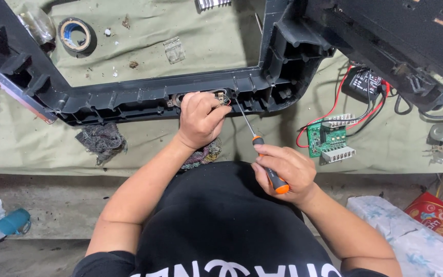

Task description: Removing a speaker component from its plastic housing using a screwdriver and inspecting it for repairs.

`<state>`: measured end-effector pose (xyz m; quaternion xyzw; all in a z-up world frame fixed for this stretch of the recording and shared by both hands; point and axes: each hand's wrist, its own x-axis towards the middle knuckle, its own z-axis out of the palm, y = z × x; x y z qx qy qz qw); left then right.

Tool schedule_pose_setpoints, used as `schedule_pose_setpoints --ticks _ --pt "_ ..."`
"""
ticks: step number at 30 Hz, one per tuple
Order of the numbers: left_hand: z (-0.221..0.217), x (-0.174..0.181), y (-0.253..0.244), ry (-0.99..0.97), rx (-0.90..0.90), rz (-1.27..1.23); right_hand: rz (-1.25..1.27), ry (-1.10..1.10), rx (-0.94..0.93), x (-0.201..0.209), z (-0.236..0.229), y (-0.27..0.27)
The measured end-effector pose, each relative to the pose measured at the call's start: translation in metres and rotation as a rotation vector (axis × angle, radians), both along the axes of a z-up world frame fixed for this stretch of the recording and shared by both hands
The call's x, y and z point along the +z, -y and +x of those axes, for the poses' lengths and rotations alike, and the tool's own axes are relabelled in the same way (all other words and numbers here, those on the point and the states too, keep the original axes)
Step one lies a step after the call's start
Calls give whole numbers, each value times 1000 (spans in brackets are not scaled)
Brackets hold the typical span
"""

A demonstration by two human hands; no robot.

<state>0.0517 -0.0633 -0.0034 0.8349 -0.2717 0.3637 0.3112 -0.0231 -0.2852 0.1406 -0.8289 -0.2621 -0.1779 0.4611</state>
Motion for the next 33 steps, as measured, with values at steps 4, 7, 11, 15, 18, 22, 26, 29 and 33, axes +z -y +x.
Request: schedule_pose_setpoints --ticks 4,7,11,15,18,22,26,29,33 --pt "0 -3 -1 -7 -11 -1 13 -20 -25 -7 -4 8" --pt "-1 -4 -1 2 -2 5 121 -77 -33 -17 -10 15" --pt "0 -7 -1 1 -7 5 216 -96 -95 -40 -20 29" --pt "0 -5 -1 3 -9 -1 281 -79 -114 -51 -24 34" --pt "0 -3 -2 -5 -9 6 298 -73 -124 -54 -24 33" --pt "0 -4 -1 -6 -9 6 275 -76 -144 -53 -21 31" --pt "0 -3 -1 -16 -15 0 275 -64 -162 -58 -23 30" --pt "0 -1 -2 -21 -18 2 273 -59 -167 -59 -23 29" --pt "0 -3 -3 -26 -20 3 276 -67 -165 -58 -21 29"
